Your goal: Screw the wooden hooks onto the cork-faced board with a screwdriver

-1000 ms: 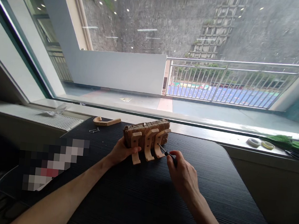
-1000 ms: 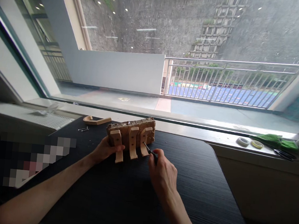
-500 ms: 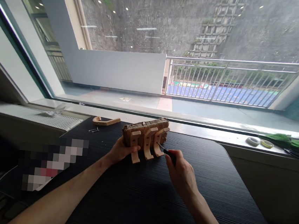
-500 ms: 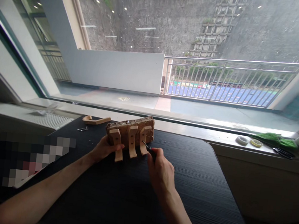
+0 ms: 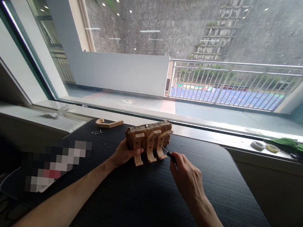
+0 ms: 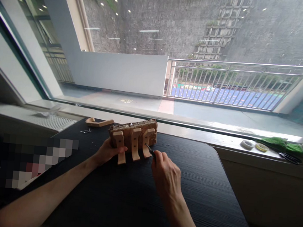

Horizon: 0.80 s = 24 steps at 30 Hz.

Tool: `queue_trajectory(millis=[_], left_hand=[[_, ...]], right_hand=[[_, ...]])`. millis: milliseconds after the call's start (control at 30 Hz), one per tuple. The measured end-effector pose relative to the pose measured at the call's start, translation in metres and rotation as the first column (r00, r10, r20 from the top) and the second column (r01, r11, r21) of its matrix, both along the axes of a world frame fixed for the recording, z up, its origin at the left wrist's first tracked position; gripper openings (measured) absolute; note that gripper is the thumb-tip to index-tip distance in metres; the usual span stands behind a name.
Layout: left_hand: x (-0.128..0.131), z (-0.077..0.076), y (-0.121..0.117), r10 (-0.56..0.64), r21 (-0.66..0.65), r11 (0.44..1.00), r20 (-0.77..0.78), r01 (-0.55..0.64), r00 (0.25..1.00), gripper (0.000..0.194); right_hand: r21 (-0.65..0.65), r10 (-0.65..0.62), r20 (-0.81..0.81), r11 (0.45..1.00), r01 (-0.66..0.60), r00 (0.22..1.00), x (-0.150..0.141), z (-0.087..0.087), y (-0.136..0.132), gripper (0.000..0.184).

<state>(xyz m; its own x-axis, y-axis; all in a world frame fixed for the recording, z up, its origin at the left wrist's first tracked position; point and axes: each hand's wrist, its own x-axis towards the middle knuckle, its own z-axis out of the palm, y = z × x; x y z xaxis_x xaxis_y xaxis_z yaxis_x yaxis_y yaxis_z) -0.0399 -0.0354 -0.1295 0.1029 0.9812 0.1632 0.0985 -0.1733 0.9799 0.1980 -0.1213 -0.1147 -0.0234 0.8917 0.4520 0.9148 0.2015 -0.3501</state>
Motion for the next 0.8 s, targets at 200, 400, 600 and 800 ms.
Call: queue_trajectory(millis=[200,400,600,800], left_hand=[[-0.002,-0.003,0.002,-0.039,-0.004,0.999,0.04,0.039,0.998,0.048],[0.0,-0.001,0.001,-0.034,-0.019,0.999,0.052,0.035,0.998,0.048],[-0.002,-0.005,0.003,-0.035,0.007,0.999,0.028,0.035,0.999,0.048],[-0.002,-0.005,0.004,-0.032,-0.014,0.999,0.017,0.032,0.999,0.048]], right_hand=[[-0.094,-0.008,-0.119,0.996,-0.003,0.993,0.001,-0.009,0.004,0.023],[-0.193,-0.054,-0.252,0.981,0.005,0.966,0.004,-0.012,0.009,0.03],[-0.181,-0.059,-0.208,0.983,0.021,0.976,0.003,-0.005,0.004,0.03],[-0.082,0.029,-0.154,0.996,-0.042,0.988,0.001,-0.006,0.002,0.027]])
